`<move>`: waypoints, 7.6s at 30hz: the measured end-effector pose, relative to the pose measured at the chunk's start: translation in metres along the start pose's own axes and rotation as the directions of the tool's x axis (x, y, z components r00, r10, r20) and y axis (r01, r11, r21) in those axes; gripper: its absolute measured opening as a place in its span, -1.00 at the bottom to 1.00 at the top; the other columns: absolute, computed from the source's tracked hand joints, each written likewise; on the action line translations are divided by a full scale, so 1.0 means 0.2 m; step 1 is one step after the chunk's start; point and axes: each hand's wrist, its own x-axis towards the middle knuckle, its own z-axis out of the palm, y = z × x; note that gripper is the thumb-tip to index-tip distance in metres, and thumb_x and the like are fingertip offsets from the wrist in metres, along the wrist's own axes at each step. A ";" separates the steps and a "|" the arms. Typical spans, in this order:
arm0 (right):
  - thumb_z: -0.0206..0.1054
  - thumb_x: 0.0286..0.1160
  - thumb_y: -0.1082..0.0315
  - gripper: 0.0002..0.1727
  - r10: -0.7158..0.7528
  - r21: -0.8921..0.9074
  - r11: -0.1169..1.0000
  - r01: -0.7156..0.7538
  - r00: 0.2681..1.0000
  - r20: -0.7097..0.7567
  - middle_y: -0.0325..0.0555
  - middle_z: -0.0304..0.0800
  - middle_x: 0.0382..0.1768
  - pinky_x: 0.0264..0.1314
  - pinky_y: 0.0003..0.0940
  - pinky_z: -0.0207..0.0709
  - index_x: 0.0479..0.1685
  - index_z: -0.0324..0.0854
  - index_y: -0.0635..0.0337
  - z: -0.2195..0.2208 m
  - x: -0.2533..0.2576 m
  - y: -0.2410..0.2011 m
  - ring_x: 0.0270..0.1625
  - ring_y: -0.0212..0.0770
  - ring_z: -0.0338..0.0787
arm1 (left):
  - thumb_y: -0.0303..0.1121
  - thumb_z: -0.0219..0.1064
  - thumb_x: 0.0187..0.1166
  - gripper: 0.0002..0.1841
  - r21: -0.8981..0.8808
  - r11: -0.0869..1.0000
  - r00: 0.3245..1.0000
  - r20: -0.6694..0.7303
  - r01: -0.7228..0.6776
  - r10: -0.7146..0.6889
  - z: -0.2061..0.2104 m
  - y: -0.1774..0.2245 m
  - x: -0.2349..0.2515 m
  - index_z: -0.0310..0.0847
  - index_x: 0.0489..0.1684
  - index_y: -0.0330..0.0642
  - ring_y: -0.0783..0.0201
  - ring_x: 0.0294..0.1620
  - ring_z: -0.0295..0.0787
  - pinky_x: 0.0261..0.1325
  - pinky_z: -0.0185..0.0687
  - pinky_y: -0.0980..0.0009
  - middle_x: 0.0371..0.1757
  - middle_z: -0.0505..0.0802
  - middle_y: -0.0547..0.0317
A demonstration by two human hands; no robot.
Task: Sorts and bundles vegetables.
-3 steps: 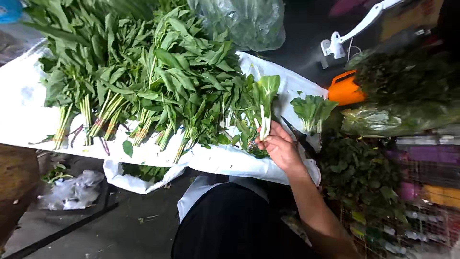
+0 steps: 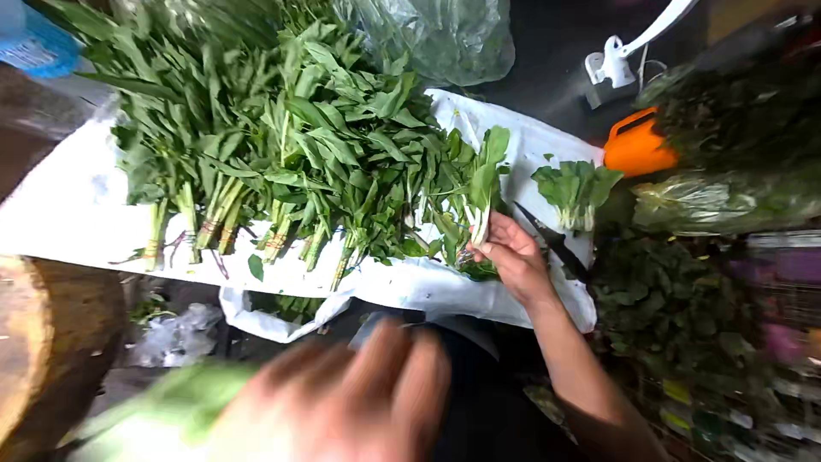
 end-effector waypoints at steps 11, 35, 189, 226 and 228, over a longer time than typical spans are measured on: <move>0.49 0.32 0.55 -0.27 -0.174 -0.278 0.947 0.162 0.985 -0.018 -0.05 0.76 -0.06 0.04 -0.40 0.80 0.57 0.32 0.50 0.18 -0.05 0.03 -0.07 -0.26 0.82 | -0.28 0.41 0.59 -0.83 -0.850 0.520 0.964 -0.061 0.086 -0.259 0.96 -0.40 0.58 0.78 -0.12 -0.18 0.43 -0.09 0.77 0.09 0.69 0.39 -0.12 0.85 0.23; 0.36 0.58 0.29 -0.53 0.151 -0.839 0.436 -0.325 0.946 -0.288 0.21 0.79 0.05 0.21 0.29 0.61 0.46 0.60 0.22 -0.13 0.35 0.24 0.12 0.23 0.77 | -0.29 0.32 0.59 -0.84 -0.839 0.502 0.725 -0.212 0.209 -0.655 0.81 -0.73 -0.13 0.74 -0.05 -0.11 0.53 -0.64 0.57 -0.60 0.54 0.61 -0.46 0.73 0.42; 0.14 0.76 0.23 -0.49 0.425 -0.872 0.474 -0.120 0.899 0.108 0.29 0.82 -0.02 0.14 0.36 0.65 0.60 0.40 0.25 0.46 0.32 0.41 0.02 0.27 0.84 | -0.30 0.29 0.62 -0.76 -0.460 0.669 0.700 -0.131 0.584 -0.702 0.97 -0.90 0.17 0.74 0.00 -0.28 -0.15 -0.21 0.78 -0.15 0.67 -0.22 -0.13 0.81 -0.20; 0.36 0.67 0.08 -0.59 0.454 -0.548 0.786 -0.287 0.869 0.196 -0.01 0.79 -0.32 -0.39 -0.24 0.57 0.24 0.70 0.21 0.70 0.35 0.36 -0.50 -0.22 0.62 | -0.36 0.35 0.67 -0.81 -0.932 0.333 0.524 -0.214 0.143 -0.824 0.87 -0.82 -0.17 0.78 0.12 -0.11 0.41 -0.65 0.62 -0.59 0.64 0.52 -0.26 0.86 0.21; 0.38 0.67 0.13 -0.64 0.458 -0.471 0.824 -0.316 0.860 0.225 -0.15 0.73 -0.42 -0.47 -0.45 0.45 0.20 0.73 0.21 0.61 0.29 0.29 -0.56 -0.39 0.52 | -0.34 0.36 0.67 -0.80 -0.915 0.365 0.536 -0.223 0.174 -0.815 0.88 -0.81 -0.17 0.78 0.13 -0.10 0.39 -0.63 0.66 -0.57 0.67 0.50 -0.22 0.87 0.22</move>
